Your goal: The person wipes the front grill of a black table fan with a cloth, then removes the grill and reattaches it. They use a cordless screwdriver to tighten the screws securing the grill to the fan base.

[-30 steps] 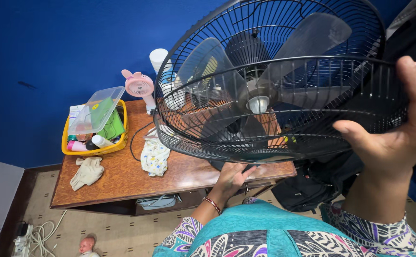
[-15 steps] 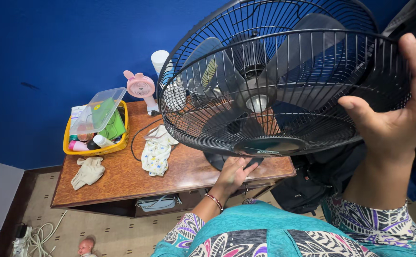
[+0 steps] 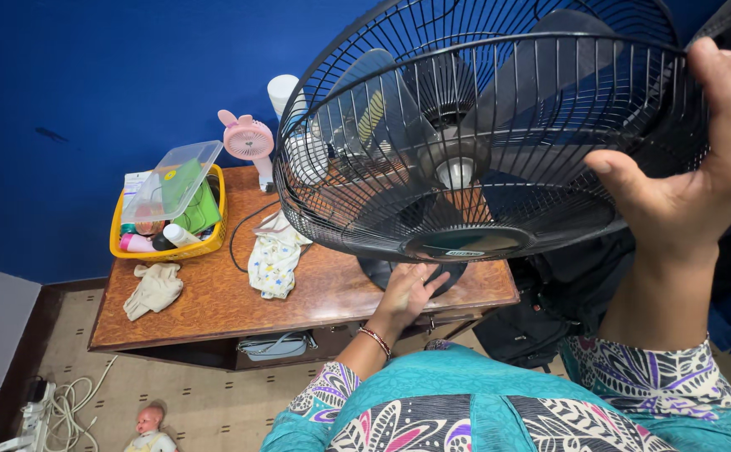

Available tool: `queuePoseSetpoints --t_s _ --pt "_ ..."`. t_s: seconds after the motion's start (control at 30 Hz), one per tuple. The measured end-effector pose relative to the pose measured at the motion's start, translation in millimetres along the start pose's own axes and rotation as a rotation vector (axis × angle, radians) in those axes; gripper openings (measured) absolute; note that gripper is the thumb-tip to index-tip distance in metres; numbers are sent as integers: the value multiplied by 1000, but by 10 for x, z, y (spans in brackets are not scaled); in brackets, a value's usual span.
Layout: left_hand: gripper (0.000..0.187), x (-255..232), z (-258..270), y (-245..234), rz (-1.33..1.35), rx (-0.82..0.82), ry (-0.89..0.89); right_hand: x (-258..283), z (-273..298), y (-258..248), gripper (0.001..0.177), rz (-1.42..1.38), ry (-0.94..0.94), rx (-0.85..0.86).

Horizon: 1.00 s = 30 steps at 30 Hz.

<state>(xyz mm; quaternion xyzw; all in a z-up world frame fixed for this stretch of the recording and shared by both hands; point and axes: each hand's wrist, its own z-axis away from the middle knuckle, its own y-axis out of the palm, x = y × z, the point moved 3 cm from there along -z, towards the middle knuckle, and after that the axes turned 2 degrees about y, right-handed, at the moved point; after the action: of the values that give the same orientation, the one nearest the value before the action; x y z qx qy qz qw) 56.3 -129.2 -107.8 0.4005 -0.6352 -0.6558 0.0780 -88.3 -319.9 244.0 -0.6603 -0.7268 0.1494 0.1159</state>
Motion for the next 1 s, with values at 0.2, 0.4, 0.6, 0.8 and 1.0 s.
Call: queuePoseSetpoints --t_s 0.2,0.4,0.6,0.8,1.0 --pt "46 67 -32 -136 -6 -22 12 -94 -16 58 92 -3 2 9" --pt "34 85 -91 -213 -7 -10 34 -97 -68 85 93 39 -29 5" --pt "29 75 -87 -207 -7 -45 24 -63 -76 103 93 25 -32 -17" --pt "23 79 -115 -285 12 9 18 -35 -118 153 90 49 -28 -19" --pt "32 39 -114 -327 -2 -34 -42 -55 -140 205 89 78 -31 -6"
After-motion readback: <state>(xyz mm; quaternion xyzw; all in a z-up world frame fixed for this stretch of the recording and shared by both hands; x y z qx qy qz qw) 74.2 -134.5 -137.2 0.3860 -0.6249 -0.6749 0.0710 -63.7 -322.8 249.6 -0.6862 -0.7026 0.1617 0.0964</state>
